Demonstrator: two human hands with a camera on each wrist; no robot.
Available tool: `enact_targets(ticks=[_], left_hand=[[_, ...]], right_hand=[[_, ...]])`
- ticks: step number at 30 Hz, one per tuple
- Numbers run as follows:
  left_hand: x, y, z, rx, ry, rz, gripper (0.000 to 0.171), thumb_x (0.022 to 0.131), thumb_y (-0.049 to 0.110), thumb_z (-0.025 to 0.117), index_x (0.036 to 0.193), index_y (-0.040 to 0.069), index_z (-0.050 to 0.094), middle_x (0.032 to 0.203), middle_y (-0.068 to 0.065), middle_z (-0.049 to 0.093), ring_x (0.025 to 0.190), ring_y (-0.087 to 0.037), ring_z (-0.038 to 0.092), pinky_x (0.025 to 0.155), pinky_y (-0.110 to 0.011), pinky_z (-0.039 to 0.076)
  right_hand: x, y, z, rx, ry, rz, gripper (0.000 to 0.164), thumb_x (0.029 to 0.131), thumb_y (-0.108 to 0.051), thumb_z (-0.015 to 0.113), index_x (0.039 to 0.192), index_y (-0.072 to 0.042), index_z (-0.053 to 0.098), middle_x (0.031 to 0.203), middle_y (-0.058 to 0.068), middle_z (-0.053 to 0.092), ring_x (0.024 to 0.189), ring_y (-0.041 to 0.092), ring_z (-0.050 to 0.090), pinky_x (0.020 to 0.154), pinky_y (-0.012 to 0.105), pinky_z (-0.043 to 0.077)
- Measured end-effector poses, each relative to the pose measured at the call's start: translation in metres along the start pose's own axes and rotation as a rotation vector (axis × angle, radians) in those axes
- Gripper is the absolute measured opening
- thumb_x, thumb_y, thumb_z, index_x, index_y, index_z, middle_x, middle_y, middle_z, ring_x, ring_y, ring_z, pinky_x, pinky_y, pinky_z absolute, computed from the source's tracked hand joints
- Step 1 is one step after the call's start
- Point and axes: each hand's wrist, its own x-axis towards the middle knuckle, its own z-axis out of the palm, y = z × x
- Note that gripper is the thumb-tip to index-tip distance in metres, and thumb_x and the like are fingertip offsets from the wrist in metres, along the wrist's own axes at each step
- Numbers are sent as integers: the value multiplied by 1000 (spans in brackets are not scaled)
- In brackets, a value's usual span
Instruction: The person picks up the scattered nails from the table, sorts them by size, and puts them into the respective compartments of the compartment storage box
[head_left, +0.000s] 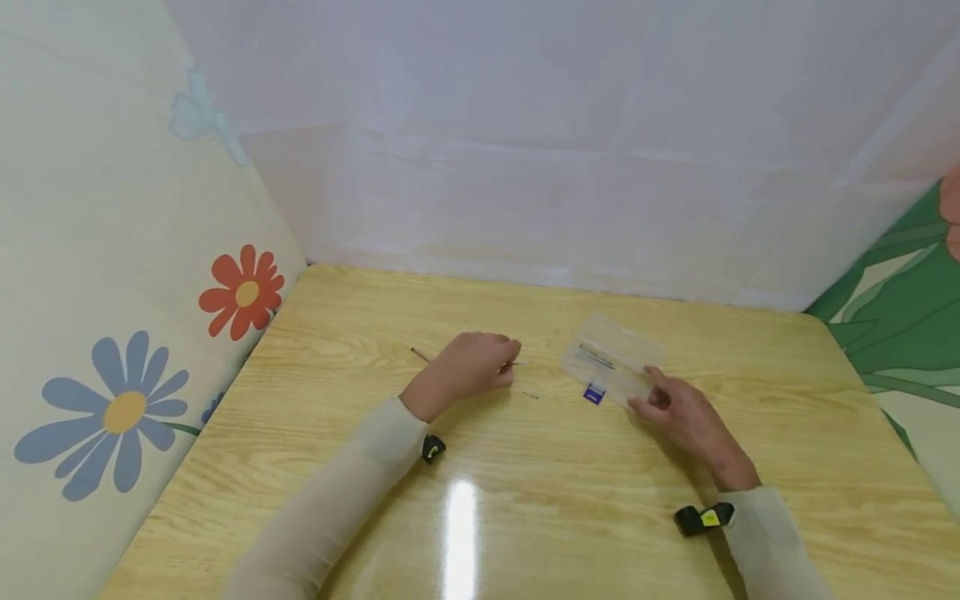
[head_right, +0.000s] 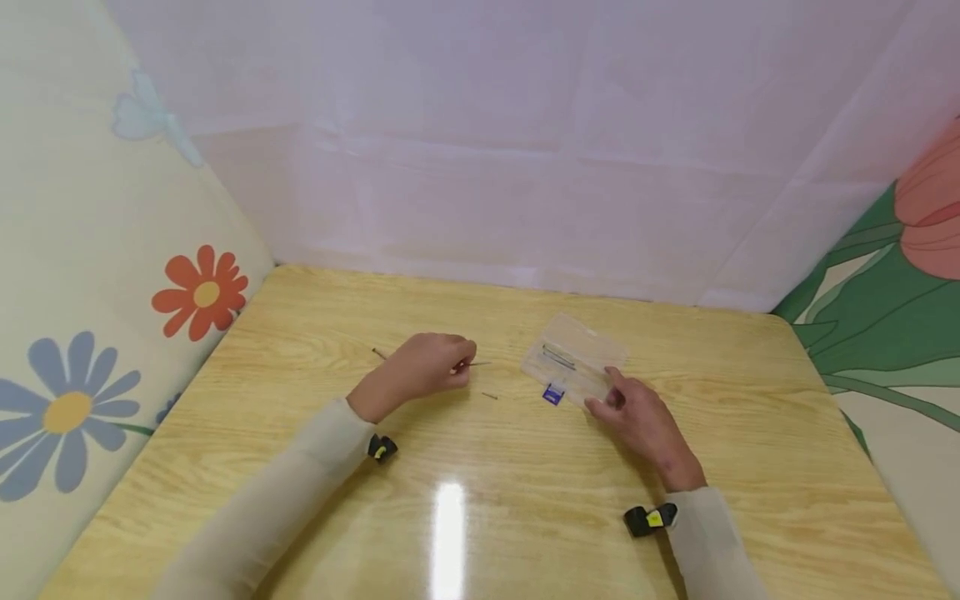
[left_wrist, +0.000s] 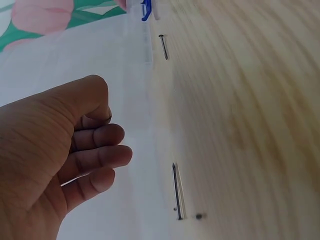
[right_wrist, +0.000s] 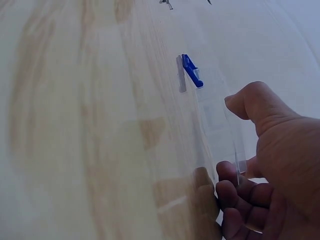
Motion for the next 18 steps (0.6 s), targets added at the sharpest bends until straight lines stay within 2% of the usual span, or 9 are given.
enact_targets(ticks=[7,11,15,18], left_hand=[[19,8,2,23,-27,41,29,88,0,57,71,18,42,66,4,31,60,-9,22,55,-26,22],[32,12,1,59,-12,68,30,87,0,56,70,19,40,65,4,31,60,-9,22,53,-25,22],[42,17,2,63,2,93,29,85,1,58,70,19,41,65,5,34,58,-7,26,52,-23,23],[48,20,4,56,-15,92,28,85,2,59,71,19,43,66,6,37,57,-7,30,51,-22,26]], right_hand=[[0,-2,1,13,-7,20,74,100,-30,69,152,10,37,96,10,65,80,20,58,69,36,49],[1,-2,-1,3,6,25,75,99,-30,70,152,11,36,96,10,64,79,20,58,69,36,49],[0,-1,-1,-6,13,18,74,99,-27,70,152,12,36,92,8,64,77,19,56,69,35,48],[-1,0,0,0,3,6,72,99,-26,70,151,11,37,90,6,63,75,18,56,67,34,48]])
